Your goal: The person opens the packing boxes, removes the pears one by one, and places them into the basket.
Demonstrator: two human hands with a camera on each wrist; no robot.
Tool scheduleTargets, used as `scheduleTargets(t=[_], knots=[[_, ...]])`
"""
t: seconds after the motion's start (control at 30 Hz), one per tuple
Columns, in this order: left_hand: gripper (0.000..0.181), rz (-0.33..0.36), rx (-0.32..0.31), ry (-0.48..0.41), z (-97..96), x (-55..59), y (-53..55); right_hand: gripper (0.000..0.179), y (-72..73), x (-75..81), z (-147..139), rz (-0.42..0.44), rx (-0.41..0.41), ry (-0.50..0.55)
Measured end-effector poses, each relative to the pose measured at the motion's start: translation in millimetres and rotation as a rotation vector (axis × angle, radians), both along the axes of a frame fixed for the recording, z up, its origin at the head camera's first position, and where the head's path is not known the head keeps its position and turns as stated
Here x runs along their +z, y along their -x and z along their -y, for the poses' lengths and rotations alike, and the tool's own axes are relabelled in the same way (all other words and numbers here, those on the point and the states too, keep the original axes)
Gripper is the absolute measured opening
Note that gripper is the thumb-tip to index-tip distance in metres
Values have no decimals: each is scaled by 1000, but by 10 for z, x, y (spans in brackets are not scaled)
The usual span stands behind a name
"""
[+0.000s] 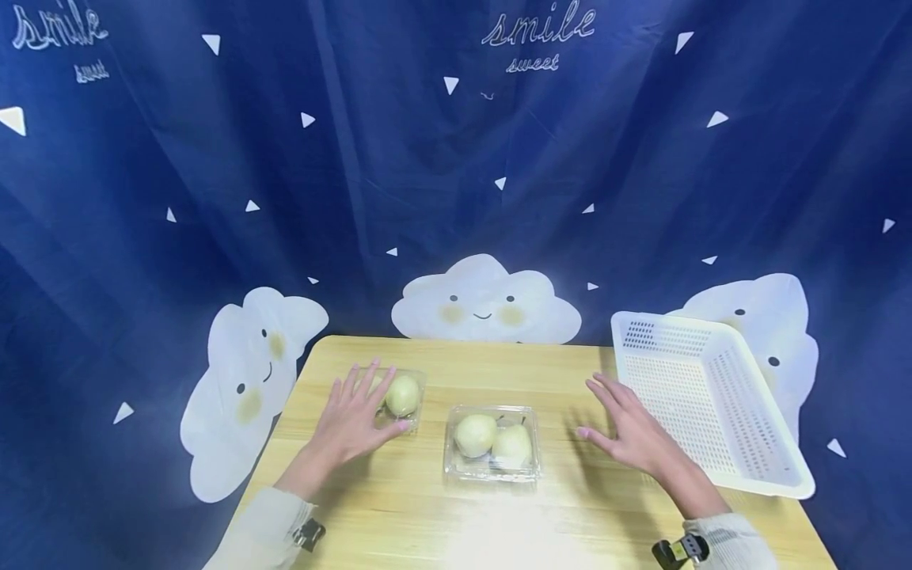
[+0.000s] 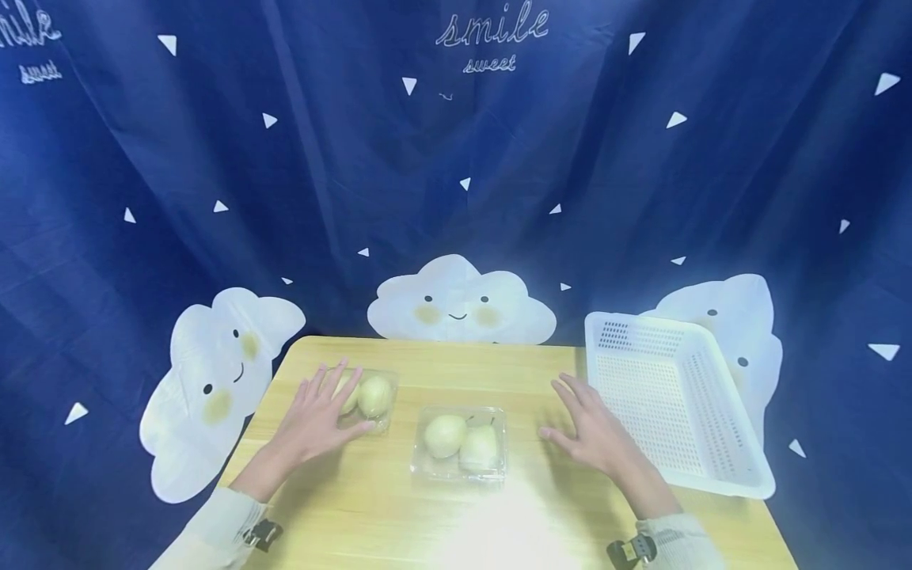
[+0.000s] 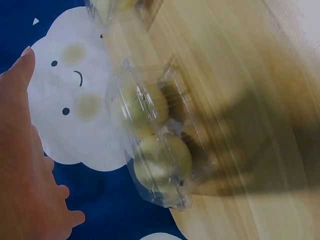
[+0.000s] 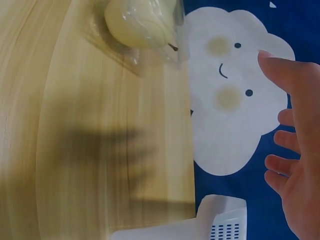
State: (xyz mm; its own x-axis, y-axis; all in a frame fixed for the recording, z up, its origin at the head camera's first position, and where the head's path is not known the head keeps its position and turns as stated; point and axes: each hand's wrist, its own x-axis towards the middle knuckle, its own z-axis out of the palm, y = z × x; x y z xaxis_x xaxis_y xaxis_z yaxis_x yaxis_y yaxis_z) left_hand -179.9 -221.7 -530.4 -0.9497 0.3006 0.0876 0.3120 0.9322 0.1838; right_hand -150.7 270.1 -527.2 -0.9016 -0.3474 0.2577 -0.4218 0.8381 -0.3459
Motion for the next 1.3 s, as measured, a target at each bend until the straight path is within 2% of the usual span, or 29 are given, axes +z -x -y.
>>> scheduleTargets(t=[0.23,0.43,0.67,0.93,1.1,1.3], knots=[[100,-48,-27,-25,-47,-76,-15,84,3,-59,50,-17,14,3],[99,-35,-35,-13,-104,-117,-35,81,3,-118,97,-20,19,8],[98,-54,-33,-27,-162,-153,-60,81,1,-184,156,2,11,9],[97,4,-28,-50,-220,-164,-106,82,-24,-236,231,36,8,24],[94,33,-43,-104,-271,-173,-119,81,-52,-267,267,70,-2,34],[93,39,-53,-120,-336,-184,-164,80,-85,-339,301,85,-17,27]])
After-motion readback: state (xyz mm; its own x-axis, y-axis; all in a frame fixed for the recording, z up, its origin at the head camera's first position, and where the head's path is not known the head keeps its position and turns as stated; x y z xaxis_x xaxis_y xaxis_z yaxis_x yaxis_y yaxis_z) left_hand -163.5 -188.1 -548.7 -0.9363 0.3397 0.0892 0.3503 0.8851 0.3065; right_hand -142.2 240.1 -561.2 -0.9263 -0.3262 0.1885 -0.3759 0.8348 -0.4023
